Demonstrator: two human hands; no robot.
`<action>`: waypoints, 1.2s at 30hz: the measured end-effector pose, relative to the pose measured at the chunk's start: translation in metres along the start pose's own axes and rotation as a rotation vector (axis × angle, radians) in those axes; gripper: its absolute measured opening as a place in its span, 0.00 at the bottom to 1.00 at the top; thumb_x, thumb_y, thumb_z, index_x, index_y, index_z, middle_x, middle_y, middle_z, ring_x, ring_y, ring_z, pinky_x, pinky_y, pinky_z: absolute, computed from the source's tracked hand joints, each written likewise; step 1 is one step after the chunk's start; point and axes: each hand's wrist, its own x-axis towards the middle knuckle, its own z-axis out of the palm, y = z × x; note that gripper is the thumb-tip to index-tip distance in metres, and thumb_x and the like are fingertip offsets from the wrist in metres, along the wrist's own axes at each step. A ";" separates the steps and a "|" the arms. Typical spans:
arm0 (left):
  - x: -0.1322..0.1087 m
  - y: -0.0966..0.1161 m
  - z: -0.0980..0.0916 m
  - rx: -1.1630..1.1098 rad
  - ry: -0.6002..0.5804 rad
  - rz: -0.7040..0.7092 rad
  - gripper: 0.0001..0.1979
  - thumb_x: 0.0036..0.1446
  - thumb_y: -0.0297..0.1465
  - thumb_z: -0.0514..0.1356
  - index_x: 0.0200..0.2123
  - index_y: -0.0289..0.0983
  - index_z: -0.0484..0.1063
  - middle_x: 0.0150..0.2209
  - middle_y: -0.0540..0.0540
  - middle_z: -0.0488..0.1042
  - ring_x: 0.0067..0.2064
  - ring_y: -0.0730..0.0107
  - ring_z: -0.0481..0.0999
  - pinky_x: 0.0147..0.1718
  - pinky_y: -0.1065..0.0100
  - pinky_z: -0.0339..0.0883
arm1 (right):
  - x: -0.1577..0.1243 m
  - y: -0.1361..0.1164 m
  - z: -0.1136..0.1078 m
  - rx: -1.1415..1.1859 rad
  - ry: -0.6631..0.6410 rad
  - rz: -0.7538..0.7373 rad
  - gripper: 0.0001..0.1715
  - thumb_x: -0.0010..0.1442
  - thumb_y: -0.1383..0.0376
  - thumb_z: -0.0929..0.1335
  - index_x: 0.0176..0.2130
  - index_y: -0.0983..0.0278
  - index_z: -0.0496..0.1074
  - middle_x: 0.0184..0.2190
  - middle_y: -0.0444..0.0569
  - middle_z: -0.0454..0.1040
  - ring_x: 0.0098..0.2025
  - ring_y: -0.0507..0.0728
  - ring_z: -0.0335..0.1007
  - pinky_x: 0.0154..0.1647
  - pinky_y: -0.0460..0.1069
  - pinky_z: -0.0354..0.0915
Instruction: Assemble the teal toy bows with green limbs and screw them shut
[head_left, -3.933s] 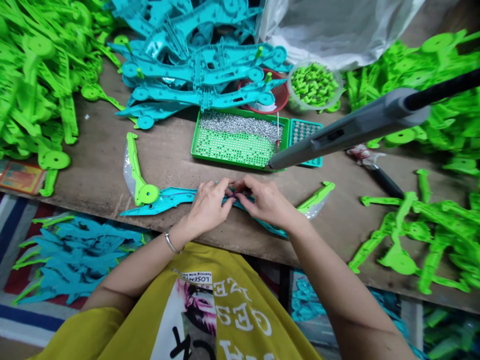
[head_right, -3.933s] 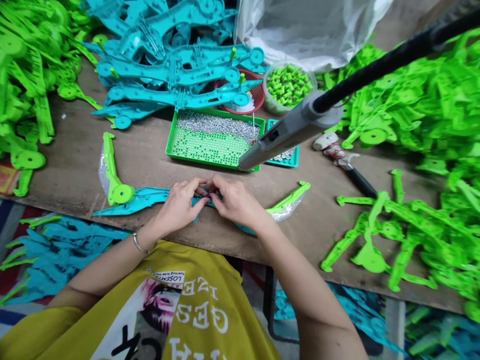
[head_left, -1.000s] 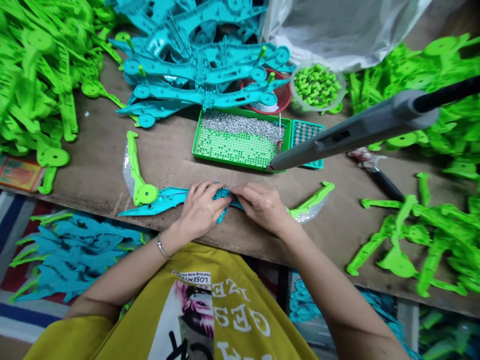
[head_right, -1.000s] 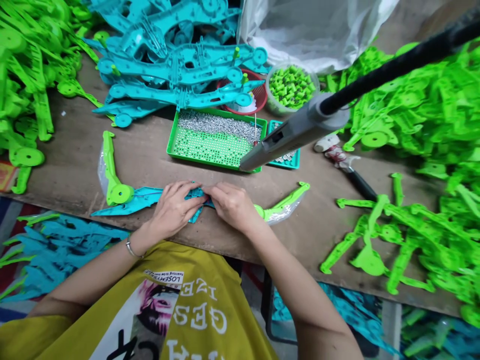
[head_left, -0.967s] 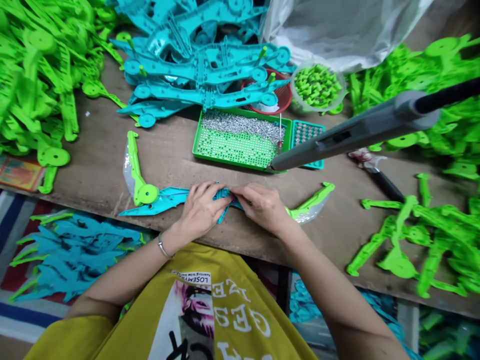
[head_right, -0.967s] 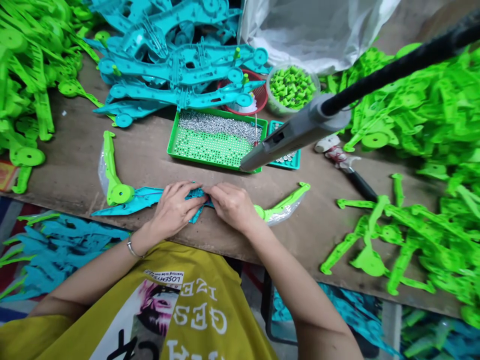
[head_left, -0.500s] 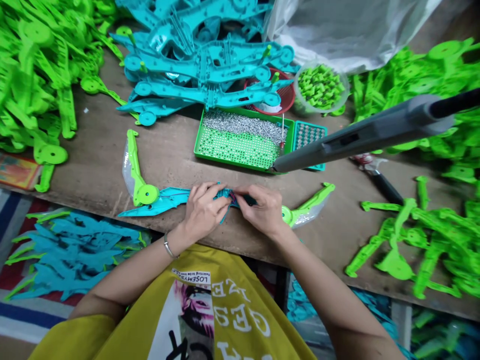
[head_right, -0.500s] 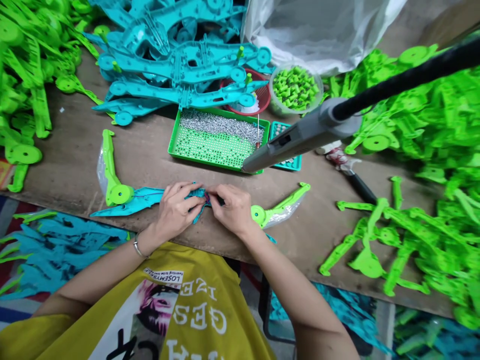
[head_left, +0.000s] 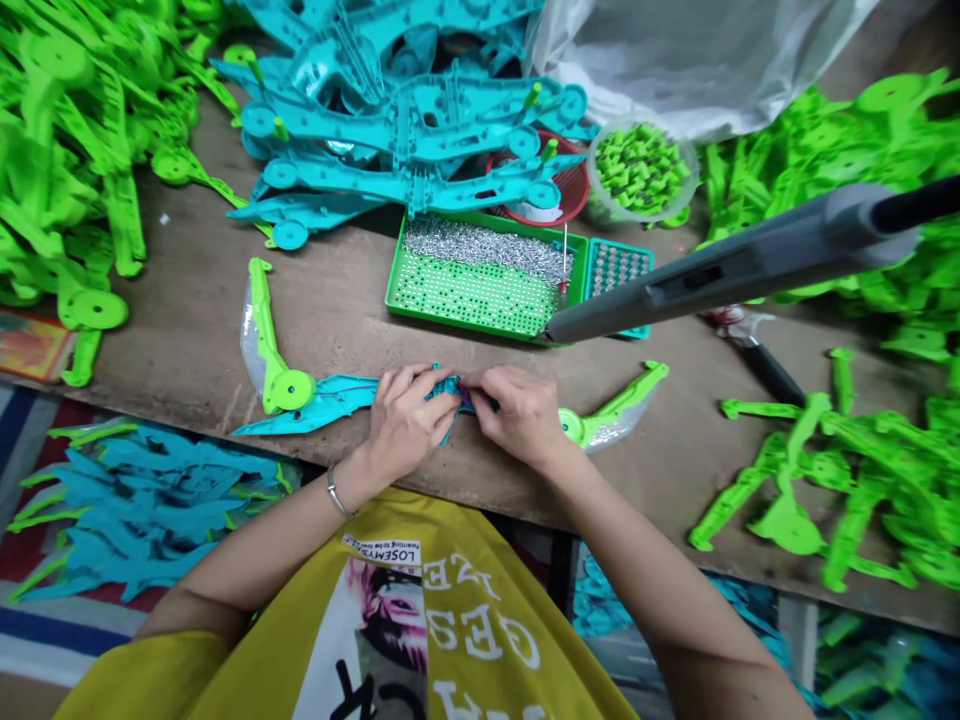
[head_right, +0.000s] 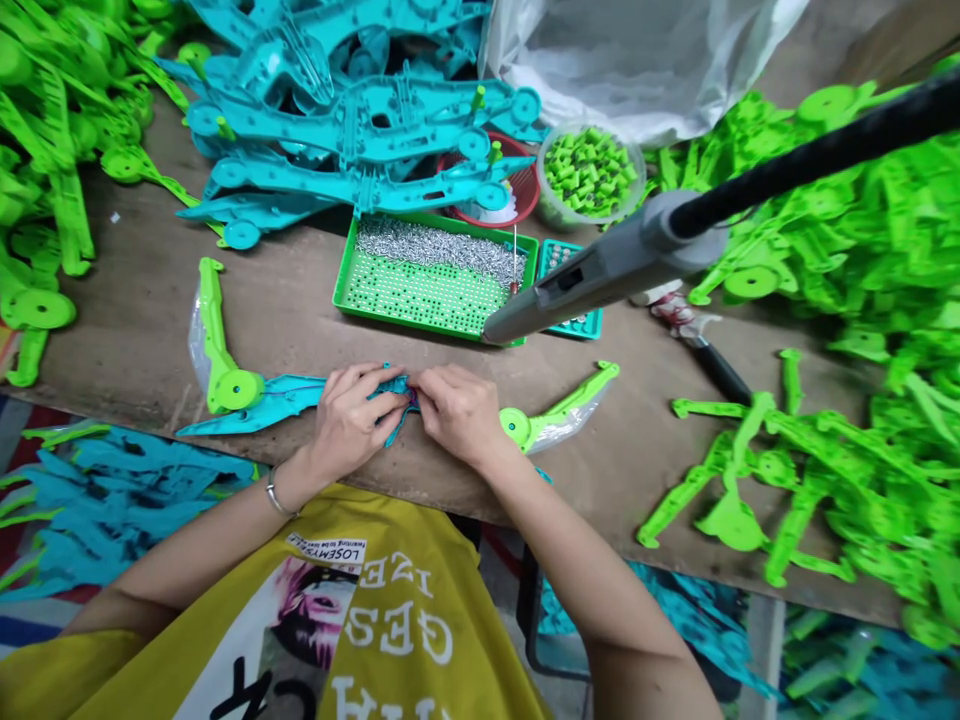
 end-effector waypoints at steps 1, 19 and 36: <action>0.000 0.000 0.000 0.002 -0.008 0.001 0.07 0.62 0.32 0.60 0.36 0.44 0.80 0.53 0.48 0.77 0.55 0.58 0.71 0.49 0.56 0.63 | 0.001 -0.001 -0.003 -0.052 -0.049 -0.019 0.10 0.60 0.71 0.64 0.36 0.61 0.74 0.29 0.48 0.79 0.32 0.56 0.74 0.34 0.49 0.64; 0.006 0.005 -0.006 0.021 -0.019 -0.029 0.06 0.61 0.30 0.60 0.34 0.42 0.78 0.52 0.47 0.78 0.50 0.59 0.73 0.45 0.57 0.65 | 0.005 0.002 -0.014 0.416 -0.087 0.398 0.10 0.53 0.64 0.73 0.34 0.62 0.69 0.32 0.46 0.75 0.35 0.56 0.70 0.38 0.51 0.64; -0.004 -0.009 -0.011 0.082 -0.093 0.261 0.13 0.64 0.30 0.57 0.50 0.40 0.76 0.59 0.44 0.73 0.59 0.53 0.70 0.60 0.47 0.59 | 0.027 0.026 0.004 0.661 -0.268 0.603 0.20 0.39 0.69 0.76 0.32 0.62 0.67 0.22 0.39 0.69 0.24 0.50 0.65 0.23 0.46 0.61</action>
